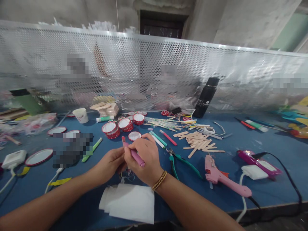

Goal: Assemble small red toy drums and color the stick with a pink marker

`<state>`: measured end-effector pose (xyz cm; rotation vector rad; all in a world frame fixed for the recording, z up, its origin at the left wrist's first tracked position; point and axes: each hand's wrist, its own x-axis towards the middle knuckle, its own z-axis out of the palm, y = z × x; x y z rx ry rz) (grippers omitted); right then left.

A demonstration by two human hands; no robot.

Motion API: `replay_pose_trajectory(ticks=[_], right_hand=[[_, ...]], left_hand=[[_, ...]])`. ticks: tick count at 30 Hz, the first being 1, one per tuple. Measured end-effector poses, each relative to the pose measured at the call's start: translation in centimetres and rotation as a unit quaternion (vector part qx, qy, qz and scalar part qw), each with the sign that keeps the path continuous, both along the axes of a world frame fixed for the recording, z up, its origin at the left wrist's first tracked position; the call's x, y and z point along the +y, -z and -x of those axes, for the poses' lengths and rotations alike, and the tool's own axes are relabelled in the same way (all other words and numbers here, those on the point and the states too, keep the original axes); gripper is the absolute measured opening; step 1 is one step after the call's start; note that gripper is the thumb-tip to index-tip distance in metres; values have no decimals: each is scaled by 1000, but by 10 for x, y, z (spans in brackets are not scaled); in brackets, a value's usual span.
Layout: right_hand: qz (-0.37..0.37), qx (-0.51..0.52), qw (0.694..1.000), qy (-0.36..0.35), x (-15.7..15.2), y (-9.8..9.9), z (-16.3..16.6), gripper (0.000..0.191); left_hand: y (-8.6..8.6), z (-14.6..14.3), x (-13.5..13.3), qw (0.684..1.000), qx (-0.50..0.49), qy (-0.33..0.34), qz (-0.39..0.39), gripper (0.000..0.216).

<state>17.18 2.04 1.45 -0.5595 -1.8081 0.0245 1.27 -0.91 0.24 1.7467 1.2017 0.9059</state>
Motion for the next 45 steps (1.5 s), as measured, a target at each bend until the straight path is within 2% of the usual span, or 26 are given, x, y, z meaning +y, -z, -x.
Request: replay_pose_trajectory(ticks=[8,14,20,27,36,45], right_hand=[[5,-10,1000,1,-1,-1,1,16],[9,-7,1000,3,2,-1,0,15],[9,23,1000,9,5,1,-2,15],[7,-12,1000,-3,-1,1,1,12],[7,17,1000,11,3,2,-2,12],[3,-6,1000,11,0,-1,0,16]], left_hand=[[0,-1,0,1000,-5,-2,2,41],[2,-2,3,998,-54,6,20,40],[-1,-2,2,998,-59,6,32,42],[2,-1,3,998,-55,11,23,42],[2,-1,3,998,-60,9,30,45],[4,0,4,997,-67,10,27,44]])
